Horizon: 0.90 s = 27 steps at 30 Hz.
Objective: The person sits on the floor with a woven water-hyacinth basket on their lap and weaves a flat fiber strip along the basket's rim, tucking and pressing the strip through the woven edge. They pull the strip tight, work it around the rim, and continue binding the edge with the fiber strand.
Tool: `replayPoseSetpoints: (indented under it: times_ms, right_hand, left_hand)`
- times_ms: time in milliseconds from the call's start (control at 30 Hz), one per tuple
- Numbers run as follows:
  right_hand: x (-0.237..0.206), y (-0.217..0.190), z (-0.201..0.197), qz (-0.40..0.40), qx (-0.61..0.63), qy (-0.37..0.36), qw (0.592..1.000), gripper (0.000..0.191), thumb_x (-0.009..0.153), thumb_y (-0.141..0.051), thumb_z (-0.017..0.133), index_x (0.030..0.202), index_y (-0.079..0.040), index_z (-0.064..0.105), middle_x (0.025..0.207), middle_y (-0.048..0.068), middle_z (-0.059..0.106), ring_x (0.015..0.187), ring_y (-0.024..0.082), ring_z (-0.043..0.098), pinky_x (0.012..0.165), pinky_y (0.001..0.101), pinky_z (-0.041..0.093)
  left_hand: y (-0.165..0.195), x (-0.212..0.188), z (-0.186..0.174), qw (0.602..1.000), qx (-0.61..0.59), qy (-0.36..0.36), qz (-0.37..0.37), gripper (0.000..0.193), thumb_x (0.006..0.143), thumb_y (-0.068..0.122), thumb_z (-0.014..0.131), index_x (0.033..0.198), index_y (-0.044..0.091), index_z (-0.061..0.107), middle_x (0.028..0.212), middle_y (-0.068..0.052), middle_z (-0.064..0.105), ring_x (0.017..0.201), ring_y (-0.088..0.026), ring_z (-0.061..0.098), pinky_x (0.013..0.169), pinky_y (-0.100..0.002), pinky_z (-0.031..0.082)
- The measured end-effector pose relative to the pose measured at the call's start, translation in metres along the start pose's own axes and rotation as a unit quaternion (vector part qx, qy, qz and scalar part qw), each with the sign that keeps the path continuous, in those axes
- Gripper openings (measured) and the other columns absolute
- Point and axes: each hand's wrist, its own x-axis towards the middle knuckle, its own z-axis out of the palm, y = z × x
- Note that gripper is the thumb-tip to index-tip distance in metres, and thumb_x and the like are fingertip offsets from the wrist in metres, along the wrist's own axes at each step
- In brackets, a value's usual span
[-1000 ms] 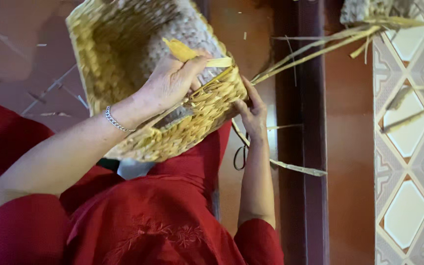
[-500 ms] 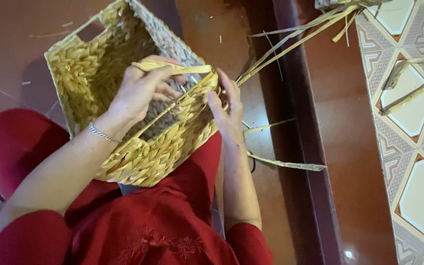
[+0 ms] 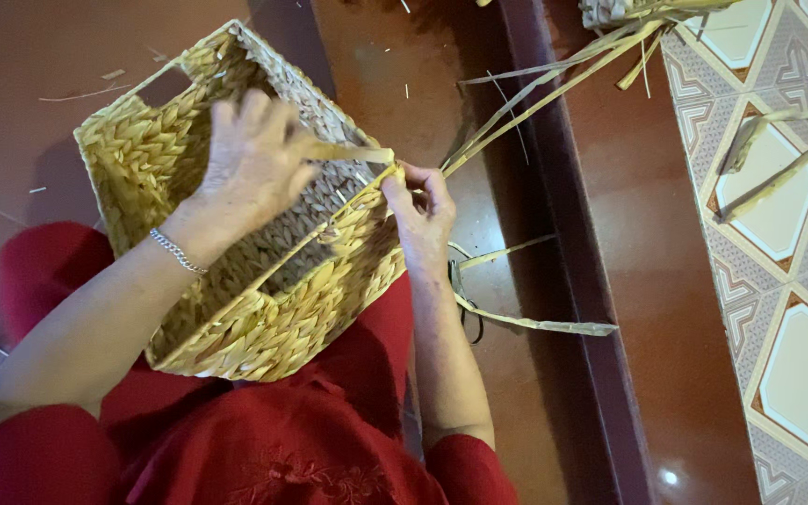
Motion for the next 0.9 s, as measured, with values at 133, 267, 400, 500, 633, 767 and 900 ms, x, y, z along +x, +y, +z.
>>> replayPoseSetpoints:
  times_ms: [133, 267, 400, 500, 633, 767, 900]
  right_hand:
    - [-0.004, 0.002, 0.005, -0.006, -0.043, 0.027, 0.999, 0.020, 0.094, -0.012, 0.074, 0.110, -0.001, 0.069, 0.096, 0.003, 0.071, 0.083, 0.008, 0.062, 0.075, 0.0249, 0.052]
    - [-0.006, 0.001, 0.003, -0.054, -0.083, 0.031, 0.995, 0.022, 0.095, -0.014, 0.073, 0.112, 0.000, 0.069, 0.101, 0.004, 0.071, 0.088, 0.010, 0.066, 0.083, 0.0262, 0.055]
    - [-0.009, -0.003, -0.002, 0.003, 0.007, -0.005, 1.000, 0.026, 0.097, -0.016, 0.073, 0.116, 0.001, 0.068, 0.105, 0.006, 0.073, 0.095, 0.011, 0.067, 0.089, 0.0276, 0.054]
    - [-0.010, -0.005, -0.002, 0.018, 0.005, 0.006, 1.000, 0.028, 0.095, -0.016, 0.074, 0.116, 0.002, 0.068, 0.104, 0.006, 0.073, 0.094, 0.011, 0.066, 0.088, 0.0281, 0.053]
    - [-0.009, -0.007, 0.000, 0.018, -0.008, 0.015, 1.000, 0.029, 0.092, -0.014, 0.075, 0.116, 0.000, 0.067, 0.105, 0.007, 0.072, 0.093, 0.012, 0.065, 0.086, 0.0291, 0.053]
    - [-0.013, -0.009, 0.003, -0.031, -0.022, 0.037, 0.999, 0.035, 0.090, -0.008, 0.076, 0.118, -0.003, 0.057, 0.109, 0.007, 0.066, 0.097, 0.012, 0.063, 0.089, 0.0289, 0.053]
    - [-0.014, -0.009, 0.003, -0.004, 0.039, 0.039, 0.998, 0.033, 0.088, -0.002, 0.076, 0.109, -0.006, 0.051, 0.109, 0.008, 0.066, 0.094, 0.011, 0.063, 0.084, 0.0273, 0.054]
  left_hand:
    - [0.008, 0.002, 0.020, 0.999, -0.007, -0.041, -0.010, 0.036, 0.077, 0.019, 0.081, 0.109, 0.005, 0.071, 0.108, -0.014, 0.059, 0.102, -0.031, 0.060, 0.080, -0.044, 0.055]
    - [-0.002, 0.021, 0.030, 0.974, -0.117, -0.164, -0.102, 0.018, 0.086, 0.004, 0.072, 0.104, 0.002, 0.069, 0.102, -0.017, 0.060, 0.087, -0.032, 0.065, 0.072, -0.042, 0.059]
    - [-0.013, 0.035, 0.025, 0.890, -0.384, -0.150, -0.194, 0.017, 0.094, 0.013, 0.073, 0.100, -0.002, 0.067, 0.086, -0.014, 0.070, 0.078, -0.028, 0.071, 0.069, -0.043, 0.060]
    - [0.001, 0.040, 0.027, 0.669, -0.698, -0.094, -0.238, 0.018, 0.093, 0.007, 0.069, 0.106, -0.003, 0.063, 0.085, -0.011, 0.073, 0.075, -0.019, 0.075, 0.068, -0.034, 0.065]
    - [0.016, 0.041, 0.035, 0.558, -0.777, -0.119, -0.266, 0.024, 0.091, 0.004, 0.072, 0.113, -0.003, 0.064, 0.090, -0.013, 0.074, 0.075, -0.018, 0.073, 0.066, -0.031, 0.062]
    - [0.020, 0.035, 0.043, 0.504, -0.828, -0.117, -0.214, 0.035, 0.087, 0.000, 0.077, 0.120, -0.003, 0.065, 0.102, -0.012, 0.075, 0.086, -0.016, 0.073, 0.075, -0.030, 0.062]
    - [0.020, 0.034, 0.050, 0.511, -0.828, -0.118, -0.197, 0.041, 0.083, -0.002, 0.080, 0.121, -0.004, 0.065, 0.108, -0.010, 0.075, 0.094, -0.016, 0.073, 0.083, -0.029, 0.061]
